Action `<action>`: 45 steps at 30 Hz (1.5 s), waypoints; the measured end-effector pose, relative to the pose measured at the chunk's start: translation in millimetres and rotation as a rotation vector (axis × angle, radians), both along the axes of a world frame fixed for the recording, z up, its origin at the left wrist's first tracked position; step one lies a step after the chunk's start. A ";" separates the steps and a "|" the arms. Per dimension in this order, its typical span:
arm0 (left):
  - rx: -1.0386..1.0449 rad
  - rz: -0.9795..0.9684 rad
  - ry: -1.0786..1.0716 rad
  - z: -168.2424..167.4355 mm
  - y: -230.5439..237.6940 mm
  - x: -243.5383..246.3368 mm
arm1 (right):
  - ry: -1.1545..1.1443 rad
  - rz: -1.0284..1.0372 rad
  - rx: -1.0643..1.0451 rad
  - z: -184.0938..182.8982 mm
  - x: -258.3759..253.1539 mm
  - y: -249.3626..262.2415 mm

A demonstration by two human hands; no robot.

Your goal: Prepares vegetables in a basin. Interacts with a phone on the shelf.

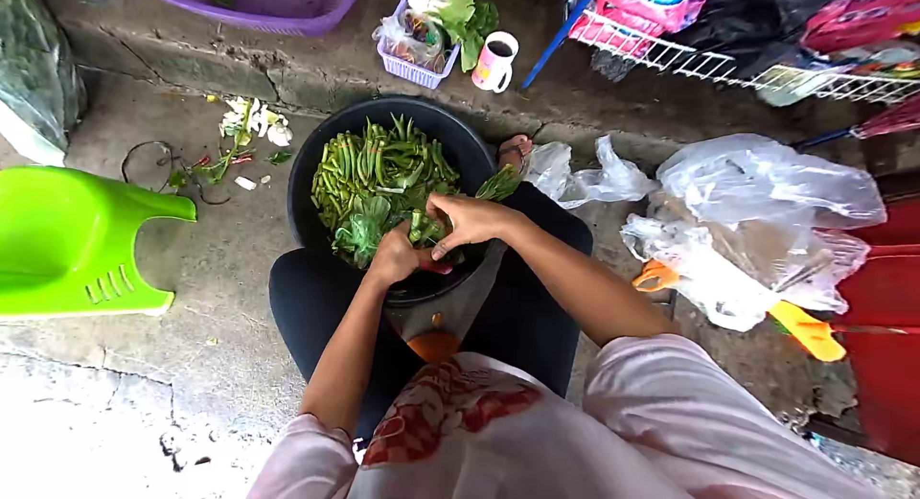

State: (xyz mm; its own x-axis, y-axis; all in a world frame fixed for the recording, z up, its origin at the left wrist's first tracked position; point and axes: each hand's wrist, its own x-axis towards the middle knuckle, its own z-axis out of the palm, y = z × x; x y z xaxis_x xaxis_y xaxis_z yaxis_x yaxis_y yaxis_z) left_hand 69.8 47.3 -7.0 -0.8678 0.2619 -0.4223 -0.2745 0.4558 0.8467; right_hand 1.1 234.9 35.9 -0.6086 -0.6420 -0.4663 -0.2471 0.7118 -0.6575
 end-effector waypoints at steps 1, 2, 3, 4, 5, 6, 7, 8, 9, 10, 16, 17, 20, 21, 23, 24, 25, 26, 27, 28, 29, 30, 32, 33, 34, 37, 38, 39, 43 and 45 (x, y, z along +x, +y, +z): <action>-0.009 -0.001 -0.001 1.0 1.2 -0.7 | -0.002 -0.025 -0.012 -0.7 3.7 1.5; -0.016 -0.007 0.007 2.0 2.5 -1.5 | 0.011 -0.033 -0.020 -0.8 6.1 2.6; -0.022 -0.021 0.013 2.9 3.8 -2.1 | 0.023 -0.032 -0.022 -0.4 7.7 2.9; -0.026 -0.041 0.017 3.7 4.9 -2.6 | 0.029 -0.027 -0.022 0.5 8.0 3.0; -0.022 -0.063 0.025 3.3 5.9 -2.8 | 0.028 -0.023 -0.033 0.4 6.5 3.7; -0.013 -0.087 0.021 2.9 6.6 -3.2 | 0.028 -0.021 -0.060 -0.9 3.6 5.5; -0.009 -0.109 0.011 2.0 7.0 -3.9 | 0.030 -0.026 -0.101 -2.0 0.2 7.9; -0.007 -0.125 -0.002 0.6 7.0 -4.7 | 0.033 -0.034 -0.145 -2.0 -3.0 10.3; -0.001 -0.129 -0.010 -1.0 6.3 -5.1 | 0.033 -0.044 -0.178 0.2 -5.0 11.9; 0.009 -0.121 -0.012 -2.7 5.2 -5.0 | 0.032 -0.056 -0.206 3.0 -5.6 12.6; 0.090 -0.043 0.013 -7.8 -2.8 -4.6 | 0.117 -0.025 -0.319 -3.4 12.0 10.0; 0.094 -0.040 0.018 -8.3 -2.8 -4.6 | 0.133 -0.026 -0.308 -5.3 14.8 8.9; 0.127 -0.034 0.000 -4.1 0.0 -5.8 | 0.188 -0.033 -0.241 -4.8 19.4 7.4; 0.152 -0.024 -0.002 -2.8 1.4 -6.0 | 0.212 -0.031 -0.214 -2.7 20.0 7.2; 0.156 -0.010 0.010 -2.1 1.7 -3.3 | 0.263 -0.027 -0.134 3.8 24.0 2.4; 0.110 -0.015 0.025 -0.3 1.1 -0.7 | 0.304 -0.028 -0.093 8.0 28.1 -2.6; 0.030 -0.038 0.054 2.5 1.4 0.5 | 0.338 -0.012 -0.039 14.9 30.9 -7.8; -0.068 -0.081 0.087 5.5 2.8 -0.7 | 0.366 0.022 0.013 23.0 31.7 -12.7; -0.158 -0.129 0.116 7.0 5.4 -2.9 | 0.370 0.068 0.066 32.4 32.0 -18.1; -0.214 -0.170 0.143 4.2 7.3 -3.8 | 0.370 0.125 0.127 39.8 32.8 -24.4; -0.237 -0.206 0.153 0.2 8.5 -3.3 | 0.358 0.177 0.186 42.9 34.2 -30.8; -0.239 -0.234 0.134 -1.5 9.6 -3.0 | 0.333 0.216 0.244 43.0 35.0 -36.4; -0.208 -0.267 0.029 4.3 12.6 -4.8 | 0.287 0.247 0.335 39.2 32.9 -41.6; -0.193 -0.266 -0.019 6.9 13.1 -6.1 | 0.254 0.243 0.366 38.0 29.2 -40.8; -0.171 -0.257 -0.047 8.2 12.0 -7.0 | 0.214 0.229 0.381 36.9 23.9 -37.7; -0.022 -0.153 -0.046 8.7 4.9 -6.1 | 0.032 0.121 0.265 31.4 6.0 -16.3; 0.069 -0.087 -0.027 9.3 3.3 -4.3 | -0.025 0.058 0.187 25.8 2.1 -6.6; 0.153 -0.025 -0.012 10.4 2.1 -2.9 | -0.064 -0.003 0.117 17.4 -0.1 2.2; 0.369 0.156 -0.073 13.6 3.4 0.2 | -0.136 -0.088 0.000 -9.7 14.5 17.3; 0.408 0.228 -0.121 9.0 5.9 -1.2 | -0.107 -0.037 -0.045 0.4 32.6 15.7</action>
